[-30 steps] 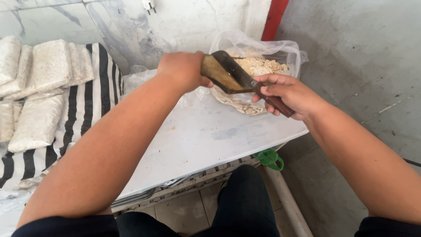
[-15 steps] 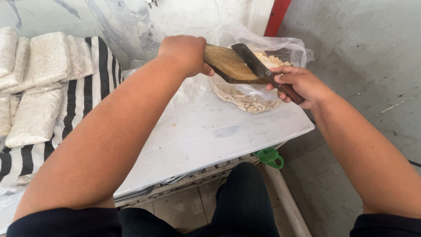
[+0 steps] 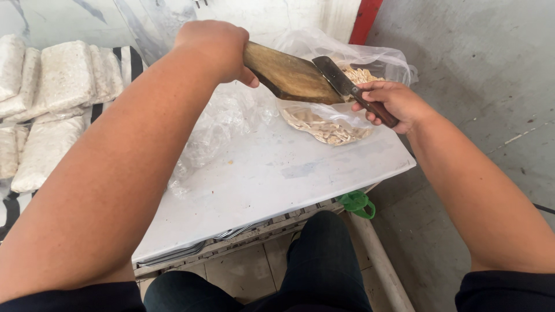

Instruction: The person slices rectangular white food blocks into thin pieces using a knife on a wooden cutting board. Sliced pieces are transferred into a plastic bag. The person repeats this process with multiple blocks, occasionally adjusting the pieces on the board.

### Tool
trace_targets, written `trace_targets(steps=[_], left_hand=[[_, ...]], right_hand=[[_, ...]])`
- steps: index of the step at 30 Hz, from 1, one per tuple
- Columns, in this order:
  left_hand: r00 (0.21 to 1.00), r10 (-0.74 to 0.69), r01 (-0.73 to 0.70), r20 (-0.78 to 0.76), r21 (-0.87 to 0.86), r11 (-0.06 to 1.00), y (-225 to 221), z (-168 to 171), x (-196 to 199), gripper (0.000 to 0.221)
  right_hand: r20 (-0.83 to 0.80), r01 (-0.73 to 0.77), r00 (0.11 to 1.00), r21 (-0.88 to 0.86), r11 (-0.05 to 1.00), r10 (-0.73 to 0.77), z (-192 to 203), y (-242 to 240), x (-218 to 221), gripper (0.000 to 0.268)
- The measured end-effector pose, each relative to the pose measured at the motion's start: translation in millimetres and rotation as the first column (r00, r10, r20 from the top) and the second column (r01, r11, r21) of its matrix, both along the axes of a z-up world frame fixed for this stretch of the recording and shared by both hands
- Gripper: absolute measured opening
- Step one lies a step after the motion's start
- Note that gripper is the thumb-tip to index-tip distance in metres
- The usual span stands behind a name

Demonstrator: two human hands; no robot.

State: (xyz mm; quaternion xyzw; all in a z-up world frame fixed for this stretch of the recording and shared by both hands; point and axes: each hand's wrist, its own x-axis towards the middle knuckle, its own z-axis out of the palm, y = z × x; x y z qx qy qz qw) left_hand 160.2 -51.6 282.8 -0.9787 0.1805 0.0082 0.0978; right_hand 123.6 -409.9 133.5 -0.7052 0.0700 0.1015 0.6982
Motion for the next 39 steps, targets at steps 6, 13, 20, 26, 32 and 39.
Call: trace_targets(steps=[6,13,20,26,32,39], left_hand=[[0.996,-0.061,0.056,0.071,0.061,0.997,-9.3,10.7,-2.9,0.063],[0.999,-0.008,0.008,0.04,0.02,1.0,-13.4,26.1,-12.4,0.061],[0.995,-0.02,0.023,0.096,-0.027,0.999,12.2,34.2,-20.4,0.058],[0.982,-0.047,0.071,0.182,-0.132,0.989,63.9,36.8,-46.0,0.065],[0.978,0.184,-0.199,-0.095,-0.182,0.963,98.1,16.6,-98.8,0.061],[0.87,0.144,-0.314,-0.471,-0.306,0.899,111.5,-46.8,-142.6,0.043]], right_hand=[[0.13,-0.088,0.989,0.126,0.988,0.072,8.9,25.8,-19.9,0.04],[0.072,0.0,0.997,0.075,0.997,-0.006,0.5,21.0,-20.0,0.04],[0.026,0.107,0.994,-0.062,0.992,-0.106,-7.2,-13.4,-15.2,0.034],[0.067,0.105,0.994,-0.3,0.948,-0.088,5.9,-25.4,-34.0,0.042],[0.034,0.077,0.997,-0.457,0.886,-0.069,3.4,8.3,-41.3,0.049],[0.094,0.009,0.995,-0.441,0.898,0.036,15.3,20.8,-48.3,0.052]])
